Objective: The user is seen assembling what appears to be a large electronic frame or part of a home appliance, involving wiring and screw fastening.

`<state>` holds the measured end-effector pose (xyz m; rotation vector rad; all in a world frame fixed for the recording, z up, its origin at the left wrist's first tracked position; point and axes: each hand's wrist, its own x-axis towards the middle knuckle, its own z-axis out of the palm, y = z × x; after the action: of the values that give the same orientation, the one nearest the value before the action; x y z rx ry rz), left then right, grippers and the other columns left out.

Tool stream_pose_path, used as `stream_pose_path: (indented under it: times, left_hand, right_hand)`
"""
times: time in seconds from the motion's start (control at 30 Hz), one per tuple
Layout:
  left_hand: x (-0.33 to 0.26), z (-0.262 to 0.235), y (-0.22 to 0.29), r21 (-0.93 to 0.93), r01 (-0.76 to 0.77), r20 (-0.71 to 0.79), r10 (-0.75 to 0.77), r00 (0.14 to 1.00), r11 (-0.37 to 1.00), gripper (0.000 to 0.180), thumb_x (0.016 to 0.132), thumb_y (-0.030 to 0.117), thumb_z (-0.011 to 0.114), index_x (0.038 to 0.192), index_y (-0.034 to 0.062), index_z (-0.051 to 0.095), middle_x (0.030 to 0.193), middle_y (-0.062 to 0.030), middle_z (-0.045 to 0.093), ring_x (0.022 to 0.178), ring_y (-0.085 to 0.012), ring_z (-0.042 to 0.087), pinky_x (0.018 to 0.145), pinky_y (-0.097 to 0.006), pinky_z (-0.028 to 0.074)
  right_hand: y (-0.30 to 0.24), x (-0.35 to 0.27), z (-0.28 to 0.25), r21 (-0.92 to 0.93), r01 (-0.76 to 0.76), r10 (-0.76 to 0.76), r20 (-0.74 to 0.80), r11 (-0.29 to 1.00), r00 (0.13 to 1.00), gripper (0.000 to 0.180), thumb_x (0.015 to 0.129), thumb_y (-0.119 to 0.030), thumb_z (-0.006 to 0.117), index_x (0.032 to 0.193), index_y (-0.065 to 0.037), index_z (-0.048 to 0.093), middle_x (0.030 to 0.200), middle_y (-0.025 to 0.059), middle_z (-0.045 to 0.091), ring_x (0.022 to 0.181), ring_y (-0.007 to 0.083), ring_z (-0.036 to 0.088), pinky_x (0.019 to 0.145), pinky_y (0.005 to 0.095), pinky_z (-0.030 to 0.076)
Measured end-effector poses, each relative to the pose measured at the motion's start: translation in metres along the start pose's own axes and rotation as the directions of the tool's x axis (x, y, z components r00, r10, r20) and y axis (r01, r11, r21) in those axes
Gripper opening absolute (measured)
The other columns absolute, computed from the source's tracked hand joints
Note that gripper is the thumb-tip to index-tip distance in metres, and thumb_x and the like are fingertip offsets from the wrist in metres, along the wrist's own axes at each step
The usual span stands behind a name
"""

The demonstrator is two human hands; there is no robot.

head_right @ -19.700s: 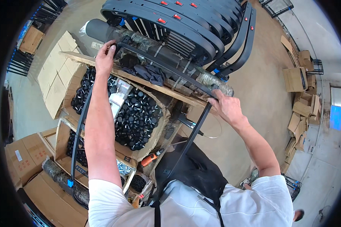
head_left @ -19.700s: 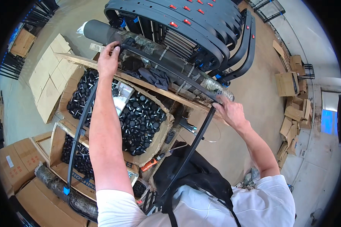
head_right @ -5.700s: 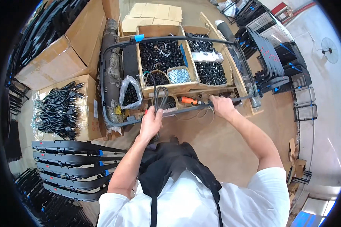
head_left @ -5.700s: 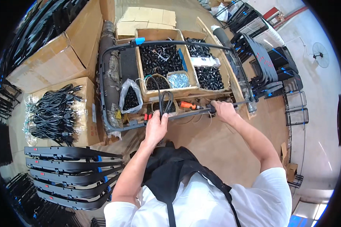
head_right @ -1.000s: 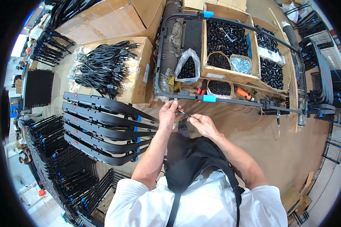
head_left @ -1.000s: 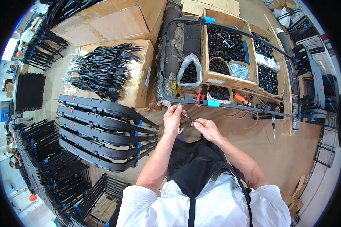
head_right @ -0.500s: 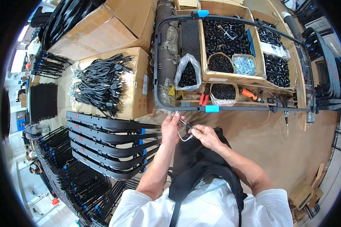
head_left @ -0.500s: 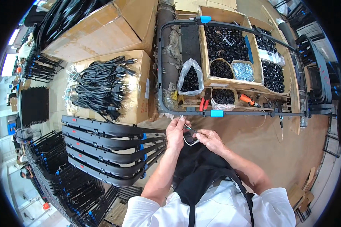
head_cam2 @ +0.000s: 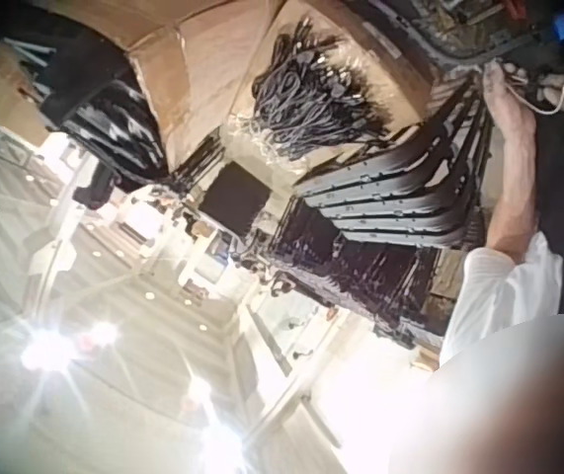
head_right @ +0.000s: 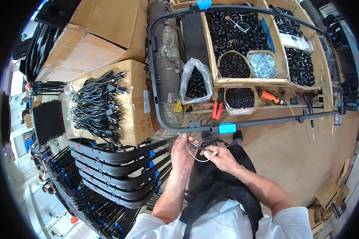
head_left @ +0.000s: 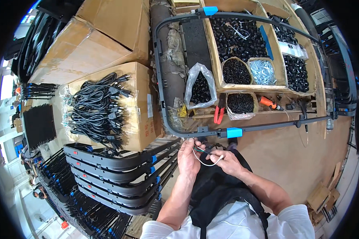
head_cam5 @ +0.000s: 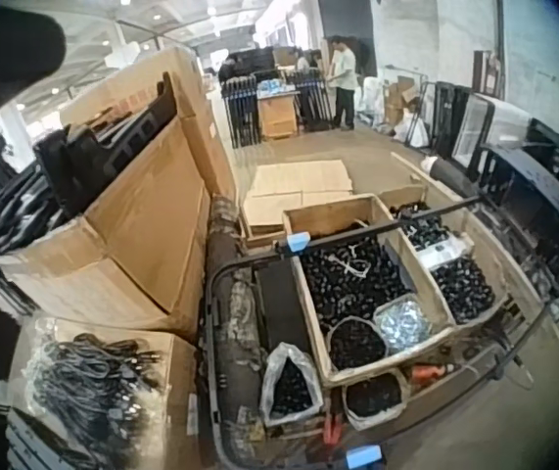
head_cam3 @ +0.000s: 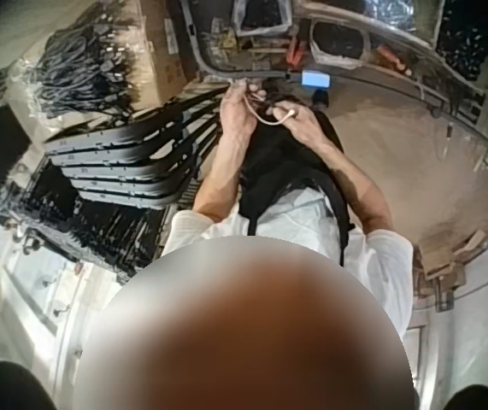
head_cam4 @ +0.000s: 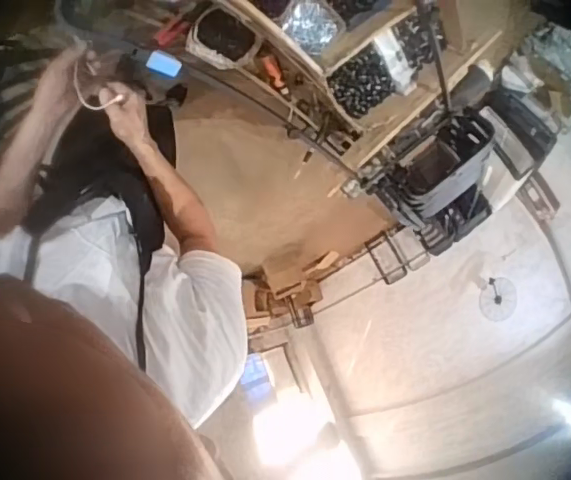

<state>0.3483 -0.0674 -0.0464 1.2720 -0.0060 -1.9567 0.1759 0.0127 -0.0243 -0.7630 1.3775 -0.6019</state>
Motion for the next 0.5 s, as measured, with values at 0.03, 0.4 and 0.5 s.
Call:
stream_pose_path:
  times: [0.03,0.4,0.5]
  left_hand:
    - [0.002,0.001,-0.001,0.016,-0.031,-0.016,0.032,0.999,0.999,0.012,0.103,0.017,0.071,0.102,0.0053,0.067,0.093,-0.0073,0.073,0.083,-0.0191,0.071,0.079,-0.034,0.059]
    - [0.001,0.002,0.013,0.235,-0.069,0.013,0.068,0.998,0.969,0.016,0.106,0.018,0.067,0.112,0.0035,0.067,0.103,-0.0105,0.075,0.093,-0.0176,0.071,0.087,-0.032,0.057]
    - [-0.002,-0.014,0.006,0.258,-0.099,0.073,0.083,0.994,0.961,0.034,0.110,0.028,0.059,0.130,0.0012,0.061,0.122,-0.0150,0.072,0.111,-0.0206,0.069,0.099,-0.037,0.054]
  right_hand:
    - [0.000,0.002,0.000,-0.010,-0.059,0.059,0.026,0.998,0.998,0.038,0.107,-0.038,0.059,0.116,-0.005,0.075,0.089,0.0079,0.071,0.085,0.0167,0.065,0.082,0.0344,0.052]
    - [0.010,0.017,0.008,0.079,-0.024,0.021,0.030,0.997,0.999,0.033,0.108,-0.033,0.060,0.114,-0.003,0.074,0.084,-0.0004,0.064,0.079,0.0085,0.057,0.073,0.0276,0.047]
    - [0.006,0.021,0.010,0.184,-0.096,0.081,0.085,0.978,0.993,0.034,0.110,-0.033,0.057,0.115,-0.002,0.070,0.080,-0.0003,0.061,0.077,0.0086,0.056,0.072,0.0266,0.047]
